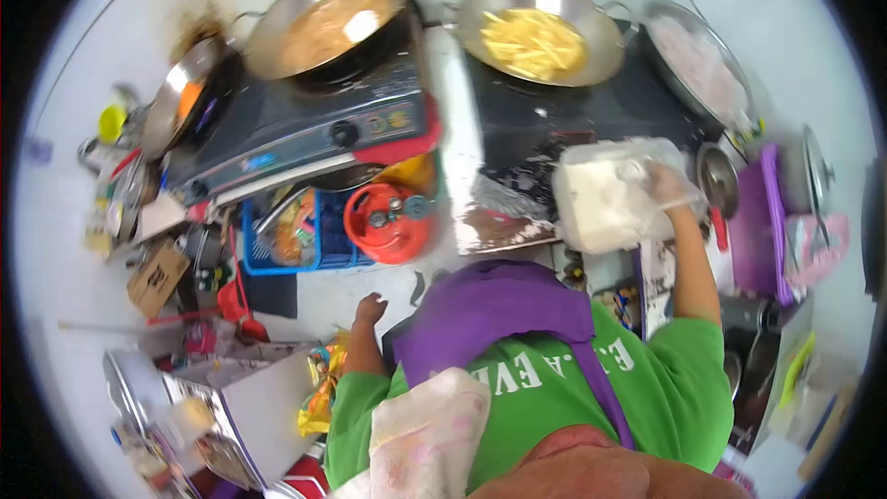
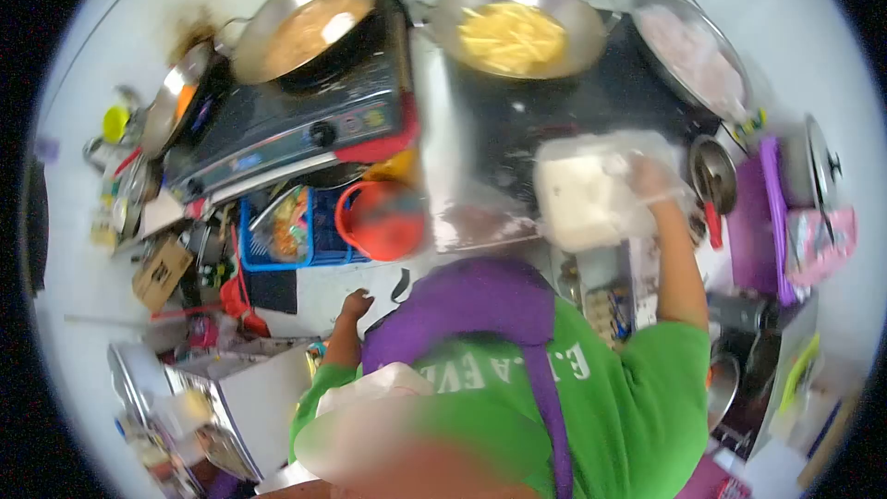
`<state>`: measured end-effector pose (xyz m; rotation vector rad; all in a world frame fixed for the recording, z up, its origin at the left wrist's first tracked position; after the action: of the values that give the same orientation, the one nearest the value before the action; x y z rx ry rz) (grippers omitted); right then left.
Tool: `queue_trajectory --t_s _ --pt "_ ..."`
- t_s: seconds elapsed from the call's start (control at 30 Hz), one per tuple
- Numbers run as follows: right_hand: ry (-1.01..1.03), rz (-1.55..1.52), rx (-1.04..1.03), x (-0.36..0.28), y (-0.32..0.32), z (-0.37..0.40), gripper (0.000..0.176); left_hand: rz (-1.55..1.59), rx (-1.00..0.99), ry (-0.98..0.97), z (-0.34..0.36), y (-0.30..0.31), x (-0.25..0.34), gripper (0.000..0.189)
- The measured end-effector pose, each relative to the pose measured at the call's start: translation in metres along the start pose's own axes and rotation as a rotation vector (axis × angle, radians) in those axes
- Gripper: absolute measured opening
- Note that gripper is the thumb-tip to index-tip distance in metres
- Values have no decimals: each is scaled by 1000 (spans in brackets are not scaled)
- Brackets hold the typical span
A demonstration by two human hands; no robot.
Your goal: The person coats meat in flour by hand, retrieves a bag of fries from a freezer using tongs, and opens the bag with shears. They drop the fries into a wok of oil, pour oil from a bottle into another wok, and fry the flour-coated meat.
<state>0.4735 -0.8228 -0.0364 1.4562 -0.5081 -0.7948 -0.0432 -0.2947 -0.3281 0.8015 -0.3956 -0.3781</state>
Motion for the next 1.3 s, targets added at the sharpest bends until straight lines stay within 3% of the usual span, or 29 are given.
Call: queue_trajectory --t_s 0.03,0.1,0.17,0.23,0.33,0.37,0.43,0.5,0.63,0.7,0.77,0.83,0.9,1.0,1.07,1.13,1.2,1.3 --pt "-60 4 -91 -11 7 6 40 -13 8 -26 -1 0 4 42" --pt "32 25 -18 -3 -2 14 38 -92 -35 7 -5 -1 7 44" --pt "135 -167 211 1 11 26 39 -76 -65 37 3 14 15 45" --pt "83 -115 217 -55 72 33 36 -68 -57 45 6 24 16 46" --pt "3 -334 233 -99 137 23 32 -83 -57 53 -1 22 2 46" --pt "149 -489 315 -105 149 12 33 -90 -64 61 -2 21 -3 46" --pt "310 -272 459 -104 178 -14 39 -52 -65 68 -3 18 -13 46" --pt "421 139 629 -112 207 -46 45 -60 -63 54 -7 10 -22 47" --pt "475 32 569 -273 291 -141 48 14 -79 88 -9 -11 -47 48" --pt "769 92 634 -370 316 -174 37 16 -108 91 -11 -29 -64 51" --pt "678 122 463 -423 310 -249 34 52 -145 119 -5 -46 -83 53" --pt "579 72 365 -464 292 -315 42 35 -145 119 2 -62 -102 52" --pt "598 -77 262 -498 263 -377 38 79 -156 174 13 -78 -127 53" --pt "550 -41 315 -531 230 -425 34 108 -220 248 31 -91 -157 55" --pt "472 -64 455 -532 205 -460 32 135 -229 269 42 -99 -176 55" --pt "467 -76 546 -545 212 -450 30 129 -251 307 45 -104 -187 54" --pt "553 94 489 -562 224 -452 31 103 -284 357 48 -103 -197 54" --pt "597 103 465 -563 244 -434 32 51 -162 162 32 -89 -182 51"
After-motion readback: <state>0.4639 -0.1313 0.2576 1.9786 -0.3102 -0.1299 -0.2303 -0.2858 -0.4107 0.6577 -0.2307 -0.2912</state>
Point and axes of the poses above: each hand's wrist, its own z-axis away from the middle knuckle, its own y-axis out of the back of the hand, x = y × z, the point moved 7 cm from there along -z, towards the middle knuckle, and after that the axes turned 14 degrees about y, right-handed, at the moved point
